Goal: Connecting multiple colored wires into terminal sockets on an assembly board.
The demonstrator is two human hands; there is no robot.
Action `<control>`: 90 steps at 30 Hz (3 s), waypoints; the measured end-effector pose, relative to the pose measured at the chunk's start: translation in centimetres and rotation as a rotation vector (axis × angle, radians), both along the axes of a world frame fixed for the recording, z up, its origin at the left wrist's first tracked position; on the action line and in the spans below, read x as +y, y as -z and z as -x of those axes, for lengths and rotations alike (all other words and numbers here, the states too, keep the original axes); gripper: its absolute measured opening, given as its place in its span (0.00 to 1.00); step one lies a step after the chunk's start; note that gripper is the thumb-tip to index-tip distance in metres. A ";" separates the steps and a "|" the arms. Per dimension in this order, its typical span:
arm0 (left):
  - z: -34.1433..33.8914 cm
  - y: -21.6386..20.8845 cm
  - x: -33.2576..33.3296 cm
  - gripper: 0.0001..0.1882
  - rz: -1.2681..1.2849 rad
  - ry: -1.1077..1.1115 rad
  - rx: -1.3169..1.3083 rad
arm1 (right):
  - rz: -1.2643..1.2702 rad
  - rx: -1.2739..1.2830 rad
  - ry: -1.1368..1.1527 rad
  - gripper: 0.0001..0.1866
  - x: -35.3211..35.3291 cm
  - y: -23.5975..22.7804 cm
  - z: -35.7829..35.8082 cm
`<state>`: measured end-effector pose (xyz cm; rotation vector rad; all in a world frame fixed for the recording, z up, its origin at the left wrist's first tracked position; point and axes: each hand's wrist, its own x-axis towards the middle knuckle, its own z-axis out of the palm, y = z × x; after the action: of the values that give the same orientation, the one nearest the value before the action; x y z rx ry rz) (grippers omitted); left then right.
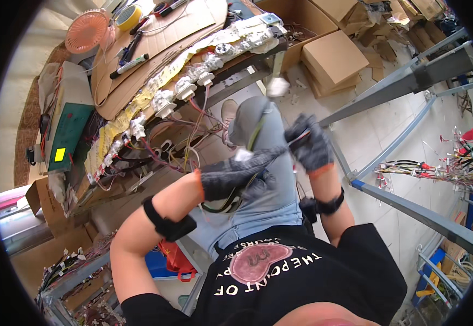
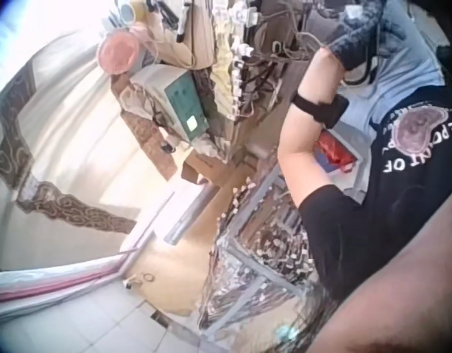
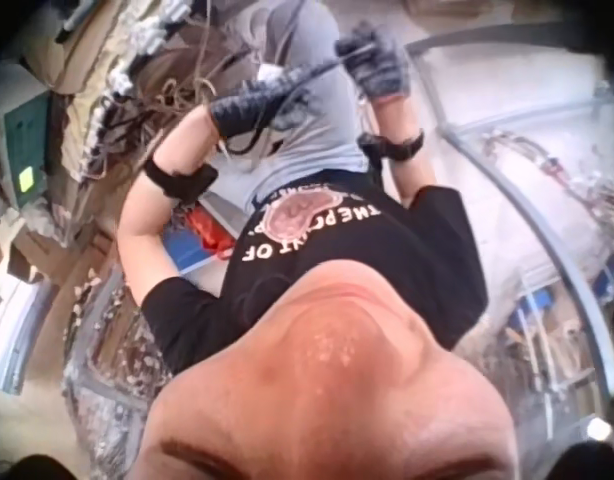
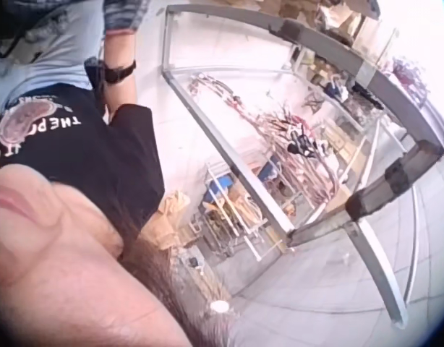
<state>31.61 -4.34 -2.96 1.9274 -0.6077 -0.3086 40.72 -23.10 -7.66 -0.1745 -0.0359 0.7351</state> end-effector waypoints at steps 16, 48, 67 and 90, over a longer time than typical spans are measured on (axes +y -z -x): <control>-13.1 -0.5 -5.7 0.13 0.166 -0.293 1.072 | 0.342 -1.889 -0.513 0.10 10.8 -0.5 16.7; 0.0 7.8 -7.4 0.18 0.364 -0.803 0.053 | 1.068 -0.514 0.416 0.11 3.2 -1.6 -14.0; -0.9 8.5 -7.0 0.20 0.476 -1.080 0.066 | 1.291 -0.845 0.659 0.13 5.2 -1.5 -12.8; -3.4 6.9 -5.9 0.20 0.239 -0.970 -0.069 | 0.813 -0.410 -0.155 0.14 5.3 -2.5 -10.2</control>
<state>35.03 -10.20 -9.85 1.7801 0.2768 0.4290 50.96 -17.82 -5.11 -1.1076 -0.1420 0.8267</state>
